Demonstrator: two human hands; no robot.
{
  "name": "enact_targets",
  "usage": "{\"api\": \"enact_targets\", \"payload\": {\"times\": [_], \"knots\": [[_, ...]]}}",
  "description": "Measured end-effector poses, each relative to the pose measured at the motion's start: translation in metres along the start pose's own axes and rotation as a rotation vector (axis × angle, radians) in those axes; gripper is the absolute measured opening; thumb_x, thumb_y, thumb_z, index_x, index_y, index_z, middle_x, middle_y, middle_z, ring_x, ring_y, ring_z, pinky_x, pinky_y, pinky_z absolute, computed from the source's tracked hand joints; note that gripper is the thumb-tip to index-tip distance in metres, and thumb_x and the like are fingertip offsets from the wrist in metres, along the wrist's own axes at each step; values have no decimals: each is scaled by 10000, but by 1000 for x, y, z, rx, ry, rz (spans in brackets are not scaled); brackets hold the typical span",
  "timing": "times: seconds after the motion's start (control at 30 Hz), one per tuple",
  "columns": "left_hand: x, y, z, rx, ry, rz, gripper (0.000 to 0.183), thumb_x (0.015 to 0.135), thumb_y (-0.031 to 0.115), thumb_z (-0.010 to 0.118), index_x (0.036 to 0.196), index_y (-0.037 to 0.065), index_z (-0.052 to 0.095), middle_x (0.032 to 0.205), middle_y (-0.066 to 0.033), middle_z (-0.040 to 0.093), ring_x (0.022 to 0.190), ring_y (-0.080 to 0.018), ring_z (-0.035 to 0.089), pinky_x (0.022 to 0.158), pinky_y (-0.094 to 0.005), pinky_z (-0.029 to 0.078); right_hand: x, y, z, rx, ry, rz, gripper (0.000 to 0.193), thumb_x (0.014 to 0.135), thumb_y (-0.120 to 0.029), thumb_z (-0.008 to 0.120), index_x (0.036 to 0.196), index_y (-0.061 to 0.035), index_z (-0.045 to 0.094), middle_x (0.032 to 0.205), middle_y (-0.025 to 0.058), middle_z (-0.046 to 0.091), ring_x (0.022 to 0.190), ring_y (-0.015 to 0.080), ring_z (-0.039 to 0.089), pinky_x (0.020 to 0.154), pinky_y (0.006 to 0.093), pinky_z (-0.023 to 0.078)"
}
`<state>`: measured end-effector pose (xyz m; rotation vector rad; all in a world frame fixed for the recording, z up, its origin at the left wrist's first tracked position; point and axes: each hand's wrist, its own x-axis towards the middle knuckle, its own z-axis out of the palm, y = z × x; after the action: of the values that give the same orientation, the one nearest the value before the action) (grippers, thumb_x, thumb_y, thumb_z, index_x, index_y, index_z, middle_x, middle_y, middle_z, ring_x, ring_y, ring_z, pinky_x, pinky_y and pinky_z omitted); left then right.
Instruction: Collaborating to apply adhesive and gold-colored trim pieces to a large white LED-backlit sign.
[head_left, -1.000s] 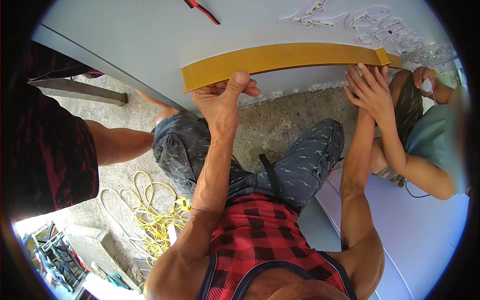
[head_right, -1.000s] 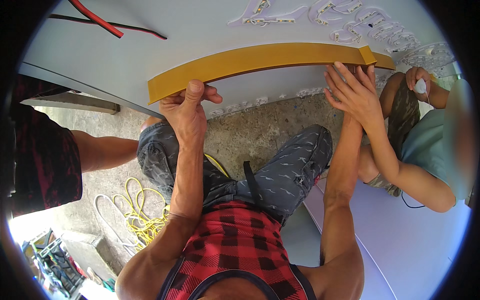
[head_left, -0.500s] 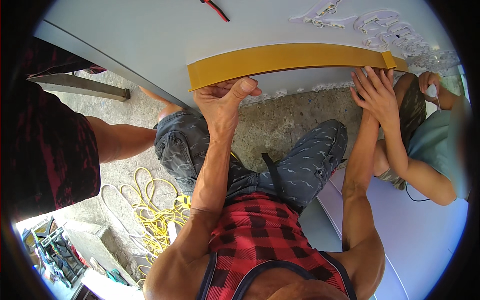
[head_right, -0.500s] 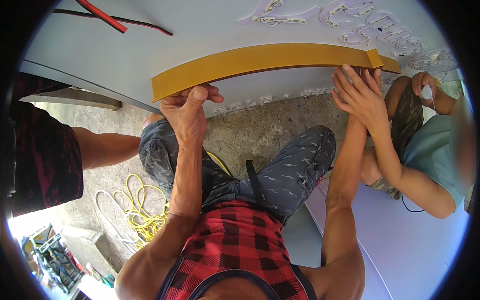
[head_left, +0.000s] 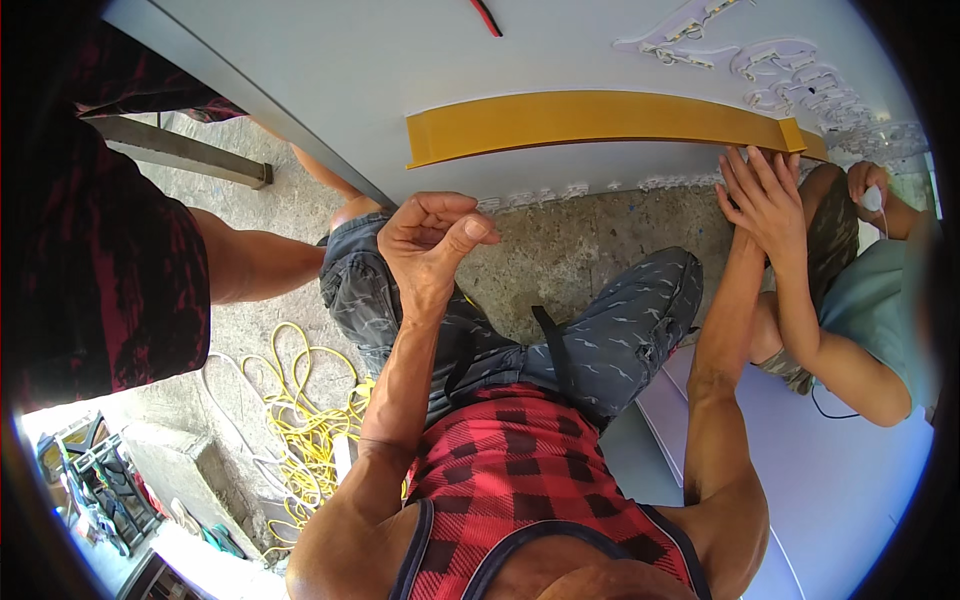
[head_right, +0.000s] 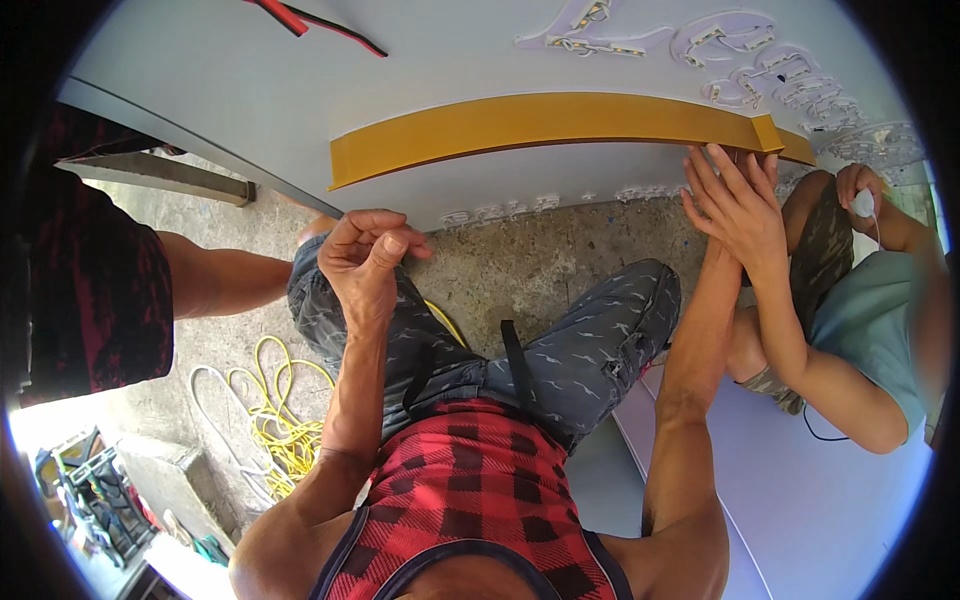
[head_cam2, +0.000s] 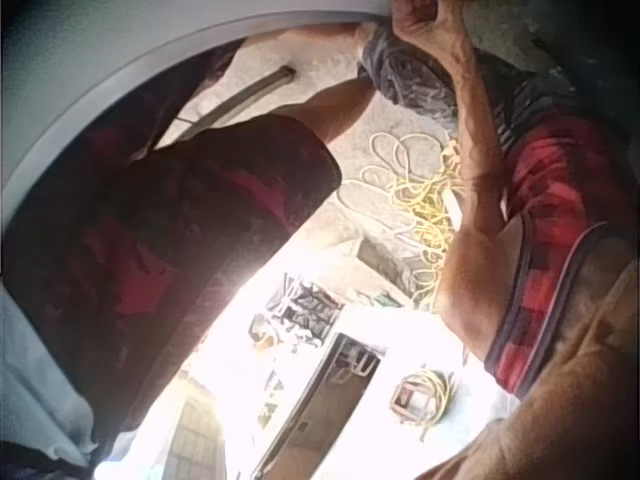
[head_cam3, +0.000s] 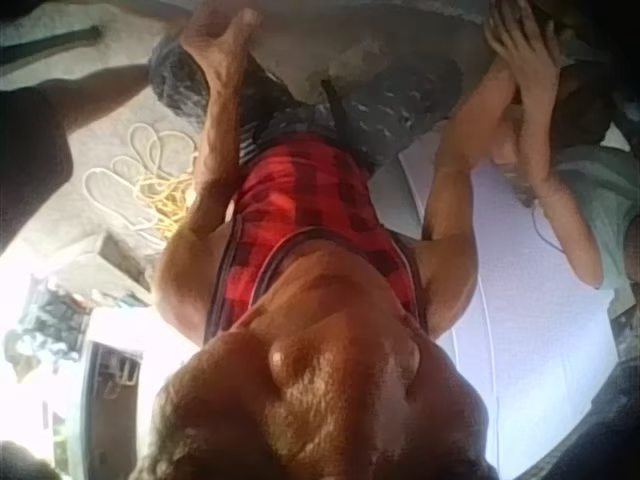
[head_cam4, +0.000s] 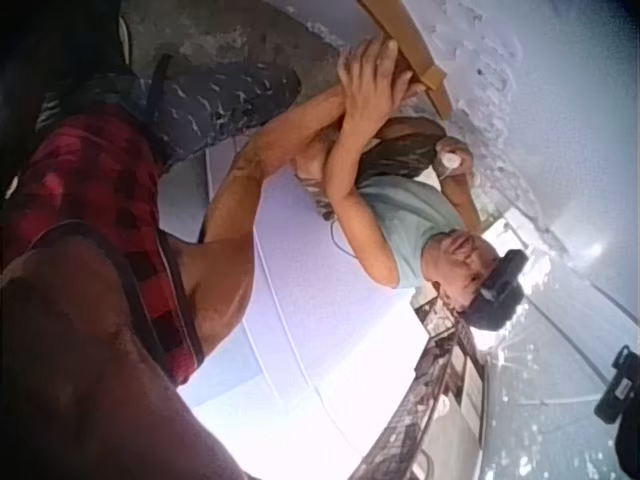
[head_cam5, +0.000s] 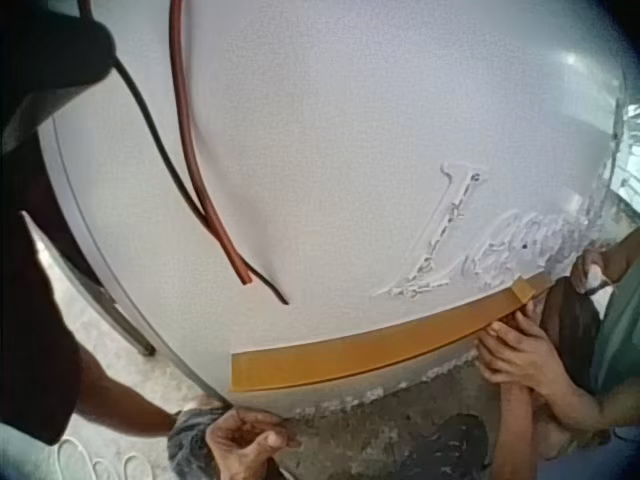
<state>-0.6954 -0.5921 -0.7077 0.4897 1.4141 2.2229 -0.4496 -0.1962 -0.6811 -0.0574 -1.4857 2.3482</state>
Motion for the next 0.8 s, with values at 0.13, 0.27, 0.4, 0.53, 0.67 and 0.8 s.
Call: {"api": "enact_targets", "payload": {"times": [0.13,0.27,0.4,0.53,0.67,0.8], "knots": [[4,6,5,-18,-2,15,303,813,169,760,940,-68,620,749,-152,680,640,-210,669,620,-309,569,2,-4,8,-123,-18,-9,443,1006,-329,388,1367,-81,451,1466,23,406,1382,175,315,1091,289,294],[15,16,10,32,60,69,297,815,170,759,934,-67,626,745,-149,680,627,-207,667,609,-301,564,9,-3,-5,155,-198,57,494,1023,-374,319,1379,-48,424,1467,102,394,1357,176,349,1079,305,304],[27,21,14,-8,109,127,272,814,163,759,917,-59,640,737,-146,680,601,-199,660,598,-300,561,17,0,-6,174,-278,3,516,1022,-392,320,1390,-40,402,1463,99,399,1351,163,356,1076,290,302],[34,27,16,-43,123,66,248,807,73,755,946,-76,613,803,-148,687,667,-183,675,618,-277,571,-1,-4,-13,58,-164,112,510,1023,-392,322,1383,-43,414,1461,79,405,1346,147,362,1071,285,308],[37,27,16,-32,151,86,245,804,45,750,957,-80,606,827,-164,691,681,-181,678,622,-282,580,1,-3,-8,14,-121,24,509,1024,-391,325,1386,-44,412,1460,69,408,1338,143,371,1064,289,317],[39,24,15,-5,158,126,248,797,33,752,961,-81,605,852,-169,693,696,-186,682,630,-283,584,9,1,-18,154,-196,-13,523,1022,-402,322,1384,-37,414,1439,108,431,1281,200,442,1052,309,329]]}}
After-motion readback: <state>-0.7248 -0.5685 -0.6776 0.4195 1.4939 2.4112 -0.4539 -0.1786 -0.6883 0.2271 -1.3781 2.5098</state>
